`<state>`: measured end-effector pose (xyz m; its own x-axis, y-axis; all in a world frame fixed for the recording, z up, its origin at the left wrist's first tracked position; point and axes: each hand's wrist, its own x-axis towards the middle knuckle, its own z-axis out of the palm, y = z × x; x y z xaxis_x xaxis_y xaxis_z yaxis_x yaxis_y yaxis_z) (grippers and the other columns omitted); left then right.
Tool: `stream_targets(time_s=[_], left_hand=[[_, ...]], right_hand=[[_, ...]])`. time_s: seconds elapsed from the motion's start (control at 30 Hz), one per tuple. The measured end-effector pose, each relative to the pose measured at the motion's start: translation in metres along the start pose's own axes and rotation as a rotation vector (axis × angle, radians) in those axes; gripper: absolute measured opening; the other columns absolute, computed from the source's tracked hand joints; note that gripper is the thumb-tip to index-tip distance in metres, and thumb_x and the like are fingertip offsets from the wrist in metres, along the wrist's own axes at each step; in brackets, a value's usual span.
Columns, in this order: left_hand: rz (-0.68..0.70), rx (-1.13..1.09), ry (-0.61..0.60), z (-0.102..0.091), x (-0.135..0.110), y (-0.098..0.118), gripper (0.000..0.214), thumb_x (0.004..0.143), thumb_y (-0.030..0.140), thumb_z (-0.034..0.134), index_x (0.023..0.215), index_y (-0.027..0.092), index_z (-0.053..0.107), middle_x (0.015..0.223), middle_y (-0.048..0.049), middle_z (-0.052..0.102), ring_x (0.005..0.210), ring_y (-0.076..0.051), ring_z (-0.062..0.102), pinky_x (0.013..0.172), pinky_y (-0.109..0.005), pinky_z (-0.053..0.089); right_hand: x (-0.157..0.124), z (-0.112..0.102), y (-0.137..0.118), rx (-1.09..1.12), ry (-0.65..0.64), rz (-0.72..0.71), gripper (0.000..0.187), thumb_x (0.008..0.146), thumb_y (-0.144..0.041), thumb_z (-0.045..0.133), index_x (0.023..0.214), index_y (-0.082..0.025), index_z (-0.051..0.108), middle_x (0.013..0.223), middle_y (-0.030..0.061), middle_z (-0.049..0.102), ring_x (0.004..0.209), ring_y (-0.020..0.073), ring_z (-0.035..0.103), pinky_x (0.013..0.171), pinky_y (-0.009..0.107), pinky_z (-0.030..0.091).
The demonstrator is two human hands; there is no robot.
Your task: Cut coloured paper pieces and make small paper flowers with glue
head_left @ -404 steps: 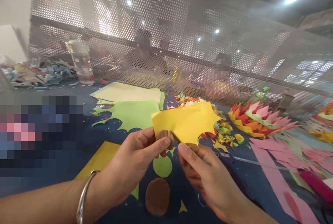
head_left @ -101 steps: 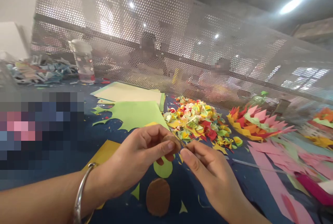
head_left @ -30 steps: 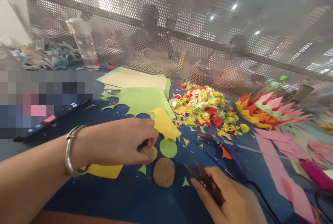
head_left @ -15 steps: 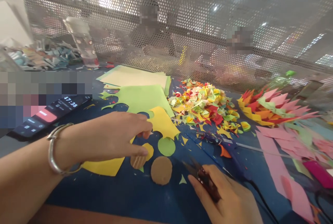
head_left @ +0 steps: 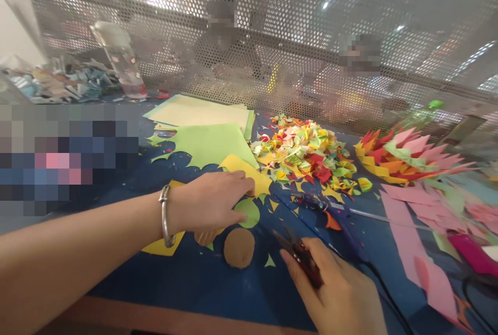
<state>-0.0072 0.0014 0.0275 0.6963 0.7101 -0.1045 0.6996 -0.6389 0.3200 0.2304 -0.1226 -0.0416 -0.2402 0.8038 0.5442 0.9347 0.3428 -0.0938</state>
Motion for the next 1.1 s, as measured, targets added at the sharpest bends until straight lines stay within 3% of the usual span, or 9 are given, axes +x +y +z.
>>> stream_targets(time_s=[0.23,0.33,0.47,0.57,0.63,0.8,0.97,1.1], left_hand=[[0.019,-0.146,-0.048,-0.003,0.011,-0.007,0.011,0.077,0.027,0.064,0.083,0.018,0.062,0.085,-0.003,0.065,0.071,-0.017,0.055,0.064,-0.028,0.039],[0.026,-0.279,0.005,0.0,0.011,-0.009,0.004,0.078,0.022,0.062,0.078,0.019,0.061,0.073,0.001,0.061,0.062,-0.013,0.05,0.059,-0.027,0.037],[-0.035,-0.714,0.113,-0.001,0.007,-0.004,0.011,0.083,0.028,0.065,0.083,0.017,0.065,0.072,0.0013,0.063,0.064,-0.013,0.056,0.063,-0.026,0.043],[-0.16,-1.103,0.105,-0.003,0.003,0.003,0.018,0.085,0.033,0.068,0.084,0.016,0.067,0.073,0.0018,0.063,0.065,-0.011,0.057,0.064,-0.024,0.046],[-0.21,-1.22,0.082,-0.002,-0.001,0.008,0.017,0.084,0.032,0.071,0.082,0.015,0.067,0.072,0.0035,0.061,0.063,-0.008,0.053,0.062,-0.02,0.044],[-0.172,-1.307,-0.049,0.008,-0.006,0.016,0.02,0.085,0.032,0.069,0.077,0.015,0.064,0.069,0.0028,0.062,0.063,-0.009,0.054,0.06,-0.02,0.045],[-0.131,-1.322,-0.094,0.013,-0.007,0.018,0.025,0.08,0.038,0.075,0.078,0.015,0.065,0.066,0.002,0.067,0.059,-0.01,0.059,0.059,-0.021,0.046],[-0.105,-1.351,-0.046,0.02,-0.008,0.012,0.025,0.078,0.038,0.078,0.082,0.015,0.068,0.069,0.0012,0.071,0.062,-0.01,0.061,0.064,-0.022,0.049]], right_hand=[[0.0,-0.003,0.0,-0.045,-0.014,0.036,0.034,0.104,-0.049,0.047,0.088,-0.022,0.062,0.064,0.0001,0.071,0.049,0.0197,0.07,0.045,0.028,0.044],[0.002,-0.005,-0.001,-0.071,-0.013,0.043,0.035,0.104,-0.05,0.045,0.087,-0.023,0.061,0.064,-0.0007,0.07,0.047,0.0194,0.069,0.044,0.028,0.043],[0.007,-0.006,-0.001,-0.129,-0.036,0.031,0.037,0.105,-0.05,0.043,0.085,-0.024,0.06,0.064,-0.0012,0.068,0.046,0.0197,0.067,0.043,0.03,0.043],[0.01,-0.01,-0.001,-0.19,-0.042,-0.001,0.038,0.104,-0.052,0.042,0.088,-0.023,0.061,0.067,0.0004,0.067,0.051,0.0213,0.068,0.043,0.031,0.042],[0.012,-0.014,-0.001,-0.215,-0.018,-0.025,0.036,0.104,-0.051,0.045,0.095,-0.021,0.063,0.076,0.0041,0.069,0.064,0.024,0.071,0.05,0.033,0.047],[0.029,-0.025,-0.009,-0.063,0.107,-0.156,0.025,0.098,-0.034,0.064,0.115,-0.015,0.064,0.101,0.0116,0.072,0.089,0.0259,0.071,0.08,0.036,0.055],[0.056,-0.03,-0.022,0.084,0.094,-0.337,0.017,0.095,-0.01,0.063,0.109,-0.015,0.07,0.094,0.0098,0.071,0.077,0.0207,0.069,0.065,0.03,0.054],[0.071,-0.028,-0.025,0.198,0.027,-0.331,0.017,0.094,-0.007,0.06,0.097,-0.015,0.074,0.09,0.0095,0.07,0.074,0.0192,0.067,0.065,0.03,0.054]])
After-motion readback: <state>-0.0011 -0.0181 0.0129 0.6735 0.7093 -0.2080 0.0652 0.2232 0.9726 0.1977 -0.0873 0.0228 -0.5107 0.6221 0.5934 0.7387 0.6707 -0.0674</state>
